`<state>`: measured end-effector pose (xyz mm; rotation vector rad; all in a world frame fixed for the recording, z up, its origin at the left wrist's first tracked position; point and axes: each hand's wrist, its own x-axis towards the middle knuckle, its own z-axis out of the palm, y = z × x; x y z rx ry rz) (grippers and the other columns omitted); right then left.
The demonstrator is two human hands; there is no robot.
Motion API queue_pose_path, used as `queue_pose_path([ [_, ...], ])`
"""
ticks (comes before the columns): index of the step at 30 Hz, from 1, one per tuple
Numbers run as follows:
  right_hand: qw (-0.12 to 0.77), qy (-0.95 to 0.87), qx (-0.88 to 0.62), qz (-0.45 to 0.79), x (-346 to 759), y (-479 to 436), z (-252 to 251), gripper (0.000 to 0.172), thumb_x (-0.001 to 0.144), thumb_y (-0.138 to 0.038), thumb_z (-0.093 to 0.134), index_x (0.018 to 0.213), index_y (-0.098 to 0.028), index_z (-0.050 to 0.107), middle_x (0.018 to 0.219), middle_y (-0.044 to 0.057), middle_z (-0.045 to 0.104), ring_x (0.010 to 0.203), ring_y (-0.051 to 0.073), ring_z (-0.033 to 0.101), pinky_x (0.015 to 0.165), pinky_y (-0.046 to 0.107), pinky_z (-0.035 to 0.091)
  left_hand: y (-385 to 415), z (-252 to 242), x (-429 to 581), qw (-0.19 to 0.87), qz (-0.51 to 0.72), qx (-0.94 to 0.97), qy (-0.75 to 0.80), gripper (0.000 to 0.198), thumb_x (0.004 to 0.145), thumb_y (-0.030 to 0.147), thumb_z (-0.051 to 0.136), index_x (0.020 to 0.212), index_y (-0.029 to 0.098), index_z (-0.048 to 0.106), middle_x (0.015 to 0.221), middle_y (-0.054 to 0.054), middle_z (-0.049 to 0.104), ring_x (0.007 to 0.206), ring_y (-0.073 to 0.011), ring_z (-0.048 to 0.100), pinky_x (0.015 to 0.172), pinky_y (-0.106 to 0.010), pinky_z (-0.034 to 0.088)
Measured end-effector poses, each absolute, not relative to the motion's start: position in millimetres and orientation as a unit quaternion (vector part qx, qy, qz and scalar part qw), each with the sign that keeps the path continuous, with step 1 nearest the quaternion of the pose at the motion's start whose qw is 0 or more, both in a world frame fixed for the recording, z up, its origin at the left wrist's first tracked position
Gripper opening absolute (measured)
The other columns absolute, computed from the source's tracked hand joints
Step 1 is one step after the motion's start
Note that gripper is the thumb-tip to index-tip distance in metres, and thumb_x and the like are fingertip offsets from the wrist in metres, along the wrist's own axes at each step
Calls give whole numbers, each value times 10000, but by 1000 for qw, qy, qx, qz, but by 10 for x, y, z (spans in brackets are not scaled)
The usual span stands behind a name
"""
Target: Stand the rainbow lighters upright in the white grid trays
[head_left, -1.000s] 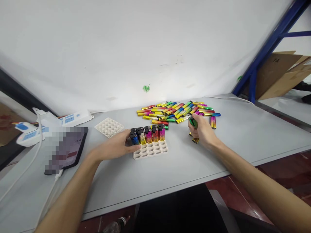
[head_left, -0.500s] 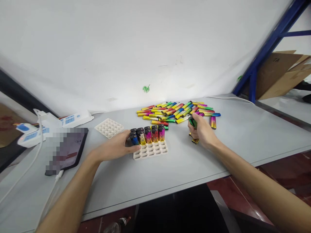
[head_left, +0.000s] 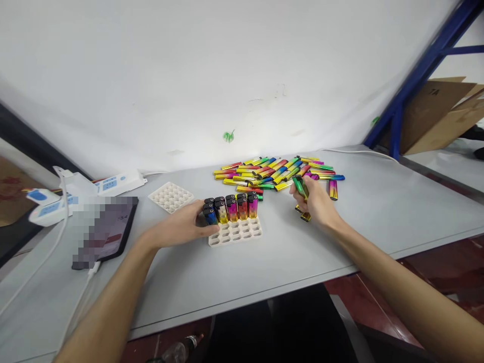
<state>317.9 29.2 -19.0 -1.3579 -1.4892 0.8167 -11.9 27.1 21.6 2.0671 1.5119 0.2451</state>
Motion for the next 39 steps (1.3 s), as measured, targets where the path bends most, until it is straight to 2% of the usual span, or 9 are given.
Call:
queue_pose_path([
  [3, 478, -620, -559, 272, 3153, 254, -116, 352, 970, -495, 373, 790, -226, 513, 668, -2, 499, 590, 156, 461, 540, 291, 373, 266, 226, -108, 280, 92, 772, 563, 526, 661, 608, 689, 1018, 223, 657, 1010, -57, 716, 919, -305, 665, 757, -379, 524],
  [6, 474, -676, -534, 181, 3080, 157, 17, 300, 897, -472, 579, 752, -219, 510, 781, 26, 574, 738, 178, 518, 649, 308, 412, 270, 214, -110, 271, 85, 784, 552, 518, 704, 590, 674, 1058, 214, 634, 1048, -64, 708, 958, -305, 659, 791, -386, 517],
  [9, 452, -726, -489, 171, 2915, -8, 173, 291, 882, -453, 652, 751, -220, 536, 766, 25, 597, 716, 172, 531, 651, 310, 425, 275, 189, -119, 265, 77, 793, 543, 496, 739, 583, 659, 1055, 204, 616, 1043, -67, 703, 944, -299, 663, 790, -386, 513],
  [16, 393, -781, -452, 175, 2252, -228, 250, 199, 852, -287, 745, 1009, -219, 644, 791, 1, 724, 681, 153, 655, 622, 267, 480, 277, 161, -117, 304, 105, 801, 506, 506, 744, 484, 708, 1150, 210, 583, 1088, -58, 704, 962, -286, 662, 798, -378, 521],
  [20, 315, -802, -492, 127, 1998, -172, 139, 192, 875, -277, 715, 1045, -220, 647, 867, 18, 753, 691, 167, 671, 601, 274, 444, 264, 173, -106, 330, 140, 811, 462, 498, 756, 452, 712, 1175, 222, 571, 1149, -58, 688, 1018, -280, 647, 836, -373, 521],
  [23, 250, -807, -529, 83, 1927, -147, 129, 178, 920, -321, 650, 1057, -208, 636, 880, 36, 755, 698, 193, 677, 567, 285, 384, 254, 194, -82, 336, 138, 816, 450, 411, 765, 442, 706, 1096, 223, 599, 1065, -36, 704, 954, -262, 654, 786, -352, 523],
  [32, 112, -814, -569, 26, 1843, -175, 240, 270, 955, -427, 568, 883, -188, 672, 762, 88, 726, 678, 239, 672, 525, 297, 248, 307, 118, -67, 294, 146, 816, 475, 391, 756, 484, 702, 1034, 217, 638, 1003, -17, 717, 904, -255, 666, 729, -322, 513],
  [37, 162, -766, -621, 38, 2239, -250, 266, 451, 958, -597, 481, 820, -212, 672, 727, 55, 717, 645, 216, 644, 537, 298, 283, 287, 120, -46, 288, 153, 794, 513, 486, 725, 580, 708, 1041, 215, 651, 976, -28, 733, 880, -269, 684, 721, -337, 528],
  [39, 194, -713, -674, 8, 2578, -256, 219, 443, 962, -590, 464, 837, -217, 669, 727, 52, 711, 657, 214, 639, 568, 302, 316, 280, 126, -40, 286, 155, 782, 532, 553, 687, 614, 720, 1063, 213, 663, 976, -37, 738, 882, -283, 689, 718, -349, 536],
])
